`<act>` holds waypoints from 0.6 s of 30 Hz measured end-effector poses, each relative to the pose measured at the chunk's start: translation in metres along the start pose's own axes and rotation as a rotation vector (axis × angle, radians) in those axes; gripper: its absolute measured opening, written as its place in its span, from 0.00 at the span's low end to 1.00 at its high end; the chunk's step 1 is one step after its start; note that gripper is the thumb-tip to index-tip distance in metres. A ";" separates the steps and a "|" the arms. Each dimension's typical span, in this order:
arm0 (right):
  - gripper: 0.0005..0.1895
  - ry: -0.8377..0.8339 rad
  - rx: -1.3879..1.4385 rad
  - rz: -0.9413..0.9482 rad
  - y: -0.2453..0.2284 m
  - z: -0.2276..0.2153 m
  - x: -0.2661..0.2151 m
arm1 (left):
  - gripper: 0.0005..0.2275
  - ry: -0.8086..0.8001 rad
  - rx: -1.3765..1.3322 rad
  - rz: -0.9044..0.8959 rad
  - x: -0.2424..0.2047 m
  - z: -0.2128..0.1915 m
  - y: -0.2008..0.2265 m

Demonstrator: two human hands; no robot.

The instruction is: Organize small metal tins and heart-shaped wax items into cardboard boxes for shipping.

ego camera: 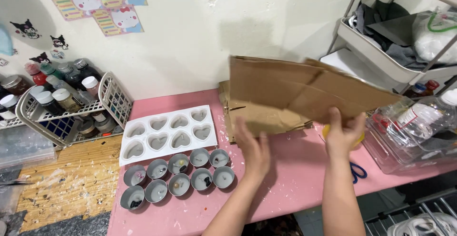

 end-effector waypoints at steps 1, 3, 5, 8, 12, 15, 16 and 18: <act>0.19 0.005 -0.003 -0.001 -0.011 -0.009 -0.006 | 0.35 -0.004 -0.002 0.003 0.003 -0.013 0.005; 0.25 0.033 0.156 0.042 -0.029 -0.027 -0.019 | 0.35 0.291 -0.240 0.009 0.007 -0.056 0.012; 0.27 0.026 0.190 0.088 -0.037 -0.039 -0.034 | 0.34 0.260 -0.350 0.020 0.014 -0.068 0.014; 0.29 -0.008 0.172 0.160 -0.039 -0.060 -0.062 | 0.31 0.136 -0.501 0.000 0.016 -0.069 0.010; 0.29 -0.068 0.120 0.176 -0.027 -0.086 -0.084 | 0.30 -0.019 -0.661 -0.026 0.015 -0.048 -0.006; 0.37 -0.173 0.056 0.240 -0.015 -0.091 -0.104 | 0.32 -0.194 -0.815 -0.124 0.009 -0.034 -0.005; 0.37 -0.173 0.056 0.243 -0.013 -0.089 -0.109 | 0.32 -0.195 -0.814 -0.126 0.008 -0.030 -0.004; 0.40 -0.311 0.133 0.310 -0.007 -0.076 -0.124 | 0.32 -0.198 -0.731 -0.047 0.003 -0.025 0.000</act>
Point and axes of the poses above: each hand's wrist, its own x-axis towards the middle knuckle, its own z-axis out of the palm, y = z × x, the point moved 6 cm from there along x, towards the middle knuckle, and after that the axes turned 1 degree about -z, right-handed, at the moved point
